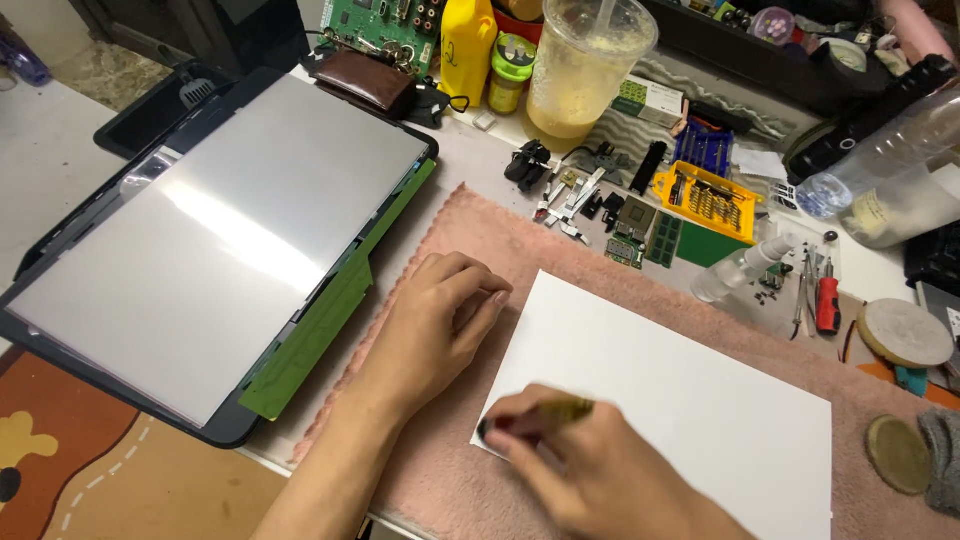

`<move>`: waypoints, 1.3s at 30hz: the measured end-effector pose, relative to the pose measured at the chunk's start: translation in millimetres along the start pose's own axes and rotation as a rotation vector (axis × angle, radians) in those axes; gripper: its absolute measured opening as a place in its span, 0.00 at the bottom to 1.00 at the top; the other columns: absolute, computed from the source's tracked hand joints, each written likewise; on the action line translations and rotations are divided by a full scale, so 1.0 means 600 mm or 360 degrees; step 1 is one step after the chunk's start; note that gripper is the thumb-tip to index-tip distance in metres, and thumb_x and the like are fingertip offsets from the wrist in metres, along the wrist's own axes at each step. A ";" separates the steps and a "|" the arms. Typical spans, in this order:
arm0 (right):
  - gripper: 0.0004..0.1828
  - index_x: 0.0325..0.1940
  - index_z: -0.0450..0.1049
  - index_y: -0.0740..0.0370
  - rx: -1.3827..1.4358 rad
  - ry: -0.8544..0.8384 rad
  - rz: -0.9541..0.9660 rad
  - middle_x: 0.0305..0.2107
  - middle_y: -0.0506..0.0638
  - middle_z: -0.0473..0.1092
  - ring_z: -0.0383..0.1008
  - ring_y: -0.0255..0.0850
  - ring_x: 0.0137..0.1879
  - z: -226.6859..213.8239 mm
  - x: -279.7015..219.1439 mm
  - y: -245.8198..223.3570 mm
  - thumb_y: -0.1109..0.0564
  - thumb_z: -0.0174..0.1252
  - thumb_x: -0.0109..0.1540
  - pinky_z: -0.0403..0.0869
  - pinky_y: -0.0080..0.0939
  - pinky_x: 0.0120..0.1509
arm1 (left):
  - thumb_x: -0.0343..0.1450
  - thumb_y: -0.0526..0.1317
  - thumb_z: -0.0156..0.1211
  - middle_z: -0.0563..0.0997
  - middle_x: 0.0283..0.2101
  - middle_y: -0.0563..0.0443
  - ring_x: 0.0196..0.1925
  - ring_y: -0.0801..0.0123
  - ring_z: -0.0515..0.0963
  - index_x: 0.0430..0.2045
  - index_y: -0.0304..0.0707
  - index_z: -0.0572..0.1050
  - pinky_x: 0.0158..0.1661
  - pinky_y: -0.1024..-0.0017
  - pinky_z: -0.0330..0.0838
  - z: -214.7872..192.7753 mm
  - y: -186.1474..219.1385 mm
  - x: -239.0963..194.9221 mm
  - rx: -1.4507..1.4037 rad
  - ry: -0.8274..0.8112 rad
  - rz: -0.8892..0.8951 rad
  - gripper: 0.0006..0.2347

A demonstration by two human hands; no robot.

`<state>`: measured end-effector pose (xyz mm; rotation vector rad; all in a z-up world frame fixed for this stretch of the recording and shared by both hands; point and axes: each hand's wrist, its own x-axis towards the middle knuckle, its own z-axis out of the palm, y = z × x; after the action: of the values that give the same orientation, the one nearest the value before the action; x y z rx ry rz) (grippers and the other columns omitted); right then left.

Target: The person folds a white sheet of paper in half on a cluttered desk. They then pick up a red-handled tool with a black tip and repeatedly rub the surface of the paper with it, moving the tool across the sheet in various directions.

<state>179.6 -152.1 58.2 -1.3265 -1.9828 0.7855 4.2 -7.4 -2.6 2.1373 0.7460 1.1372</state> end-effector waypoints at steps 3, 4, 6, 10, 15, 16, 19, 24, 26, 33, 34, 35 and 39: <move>0.11 0.50 0.85 0.61 -0.0137 0.0068 0.0005 0.40 0.48 0.87 0.89 0.40 0.43 -0.026 0.023 0.049 0.53 0.63 0.72 0.85 0.41 0.54 | 0.81 0.36 0.63 0.86 0.45 0.48 0.48 0.56 0.82 0.44 0.38 0.85 0.52 0.62 0.75 -0.003 -0.002 -0.001 0.0039 -0.0015 0.0009 0.05; 0.13 0.49 0.89 0.59 -0.0249 0.0143 0.0110 0.40 0.45 0.89 0.91 0.37 0.43 -0.037 0.031 0.070 0.50 0.64 0.71 0.86 0.40 0.55 | 0.82 0.36 0.63 0.86 0.44 0.49 0.47 0.56 0.83 0.43 0.38 0.85 0.51 0.63 0.75 -0.003 -0.004 -0.001 0.0052 0.0006 0.0018 0.05; 0.15 0.46 0.89 0.60 -0.0307 0.0158 0.0334 0.35 0.49 0.88 0.86 0.39 0.35 -0.065 0.060 0.084 0.48 0.62 0.72 0.83 0.39 0.42 | 0.81 0.36 0.64 0.86 0.43 0.49 0.47 0.57 0.83 0.43 0.38 0.86 0.51 0.62 0.76 -0.003 -0.002 -0.001 0.0064 0.0009 0.0022 0.05; 0.18 0.58 0.88 0.60 -0.0464 0.0290 0.0544 0.55 0.54 0.88 0.89 0.45 0.43 -0.110 0.096 0.141 0.48 0.62 0.73 0.90 0.39 0.52 | 0.81 0.36 0.64 0.87 0.43 0.49 0.47 0.57 0.83 0.43 0.37 0.86 0.51 0.62 0.76 0.000 0.007 0.001 0.0056 -0.0028 0.0007 0.05; 0.14 0.53 0.89 0.62 -0.0536 0.0451 0.0351 0.51 0.50 0.88 0.85 0.44 0.48 -0.111 0.099 0.148 0.51 0.67 0.71 0.79 0.45 0.56 | 0.81 0.36 0.64 0.86 0.42 0.50 0.47 0.58 0.82 0.43 0.38 0.85 0.50 0.64 0.76 0.000 0.009 -0.001 0.0019 -0.0022 -0.0030 0.04; 0.11 0.50 0.90 0.59 -0.0566 0.0487 0.0326 0.47 0.46 0.89 0.83 0.40 0.37 -0.107 0.095 0.148 0.51 0.68 0.70 0.76 0.41 0.43 | 0.81 0.36 0.64 0.86 0.42 0.50 0.47 0.58 0.82 0.43 0.38 0.85 0.50 0.64 0.76 0.000 0.010 -0.002 -0.0001 -0.0019 -0.0036 0.04; 0.13 0.49 0.91 0.62 -0.0463 0.0371 0.0324 0.35 0.53 0.89 0.74 0.37 0.22 -0.091 0.070 0.130 0.52 0.68 0.70 0.71 0.36 0.25 | 0.80 0.36 0.66 0.86 0.41 0.51 0.45 0.59 0.82 0.42 0.39 0.85 0.48 0.65 0.76 0.002 0.009 -0.002 -0.0018 -0.0014 -0.0044 0.03; 0.08 0.51 0.83 0.60 -0.0245 0.0220 0.0072 0.40 0.49 0.89 0.91 0.39 0.42 -0.030 -0.005 0.047 0.55 0.64 0.70 0.86 0.39 0.52 | 0.81 0.36 0.65 0.86 0.42 0.49 0.45 0.58 0.82 0.43 0.40 0.84 0.49 0.63 0.75 0.005 0.002 -0.003 -0.0018 -0.0017 -0.0014 0.03; 0.07 0.52 0.78 0.62 -0.0200 0.0198 -0.0196 0.44 0.52 0.87 0.91 0.42 0.45 -0.008 -0.037 0.028 0.59 0.64 0.71 0.85 0.40 0.56 | 0.81 0.36 0.65 0.86 0.42 0.49 0.46 0.57 0.82 0.43 0.39 0.84 0.50 0.63 0.76 0.006 0.001 -0.003 -0.0017 -0.0026 -0.0022 0.03; 0.11 0.55 0.84 0.60 -0.0102 -0.0020 0.0109 0.41 0.48 0.85 0.82 0.36 0.39 -0.035 -0.033 0.058 0.53 0.62 0.73 0.82 0.37 0.47 | 0.80 0.35 0.66 0.87 0.41 0.48 0.43 0.58 0.84 0.43 0.38 0.84 0.48 0.64 0.77 0.006 -0.002 -0.004 -0.0037 -0.0027 0.0023 0.02; 0.11 0.54 0.83 0.61 -0.0161 0.0121 0.0052 0.44 0.49 0.87 0.90 0.40 0.48 -0.046 -0.022 0.074 0.54 0.62 0.72 0.84 0.41 0.60 | 0.80 0.35 0.65 0.87 0.41 0.48 0.43 0.58 0.85 0.43 0.39 0.84 0.48 0.64 0.76 0.006 -0.003 -0.003 -0.0033 -0.0033 0.0022 0.03; 0.11 0.54 0.83 0.61 -0.0163 0.0130 0.0054 0.44 0.49 0.87 0.90 0.40 0.48 -0.060 -0.002 0.076 0.54 0.62 0.72 0.84 0.41 0.60 | 0.80 0.35 0.65 0.87 0.41 0.48 0.43 0.58 0.85 0.43 0.39 0.84 0.48 0.64 0.76 0.005 0.000 -0.003 -0.0035 -0.0039 0.0030 0.03; 0.11 0.45 0.89 0.61 -0.0466 0.0393 0.0378 0.29 0.55 0.84 0.84 0.47 0.31 -0.102 0.042 0.139 0.52 0.67 0.70 0.80 0.46 0.37 | 0.77 0.36 0.69 0.87 0.38 0.46 0.44 0.54 0.87 0.42 0.39 0.87 0.47 0.62 0.81 0.002 0.007 0.000 -0.0015 -0.0058 -0.0092 0.04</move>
<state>266.2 -93.7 37.5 -1.7620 -1.8117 0.4165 6.1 -10.5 -0.3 2.1091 0.7791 1.0666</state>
